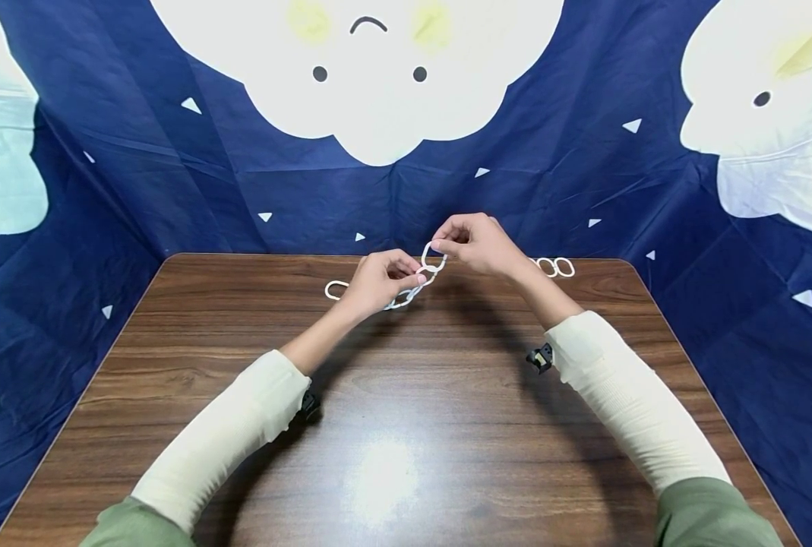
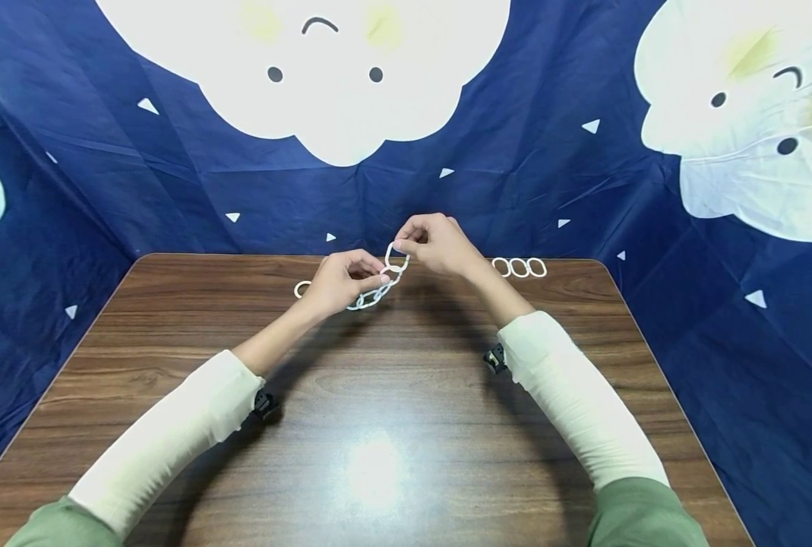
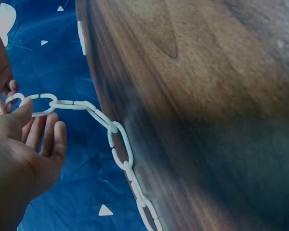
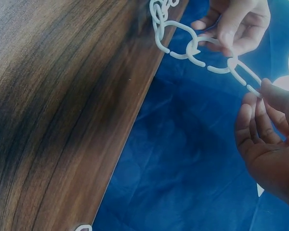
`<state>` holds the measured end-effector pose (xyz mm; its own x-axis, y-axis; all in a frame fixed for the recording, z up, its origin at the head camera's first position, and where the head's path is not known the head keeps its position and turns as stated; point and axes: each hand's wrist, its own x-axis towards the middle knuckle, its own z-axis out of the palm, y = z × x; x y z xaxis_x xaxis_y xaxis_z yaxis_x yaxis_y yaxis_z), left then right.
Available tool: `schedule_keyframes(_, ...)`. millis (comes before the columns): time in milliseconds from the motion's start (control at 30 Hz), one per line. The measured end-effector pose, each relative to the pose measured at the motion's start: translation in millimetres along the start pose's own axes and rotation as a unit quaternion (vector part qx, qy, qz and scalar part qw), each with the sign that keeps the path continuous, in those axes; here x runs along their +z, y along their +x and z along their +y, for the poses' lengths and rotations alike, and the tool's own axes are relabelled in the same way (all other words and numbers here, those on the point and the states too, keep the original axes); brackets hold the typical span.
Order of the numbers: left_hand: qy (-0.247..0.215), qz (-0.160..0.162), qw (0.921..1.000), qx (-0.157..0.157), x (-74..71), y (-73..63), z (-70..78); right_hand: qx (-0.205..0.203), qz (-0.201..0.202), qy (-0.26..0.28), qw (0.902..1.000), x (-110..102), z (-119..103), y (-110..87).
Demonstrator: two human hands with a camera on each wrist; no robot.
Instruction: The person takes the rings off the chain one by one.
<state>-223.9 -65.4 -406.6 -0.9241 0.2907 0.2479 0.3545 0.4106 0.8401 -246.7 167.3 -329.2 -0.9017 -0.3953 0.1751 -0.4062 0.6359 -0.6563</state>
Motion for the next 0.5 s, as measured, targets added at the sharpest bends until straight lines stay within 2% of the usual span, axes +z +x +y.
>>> schedule_keyframes(167,0.017,0.000,0.9999,0.001,2.0,-0.8,-0.4,0.002,0.000,0.003,1.0000,0.9,1.8,-1.2)
schedule_keyframes(500,0.007,0.020,0.9997,0.009,1.8,1.1,-1.1,0.024,0.001,0.012,0.9996,4.2,8.3,-4.6)
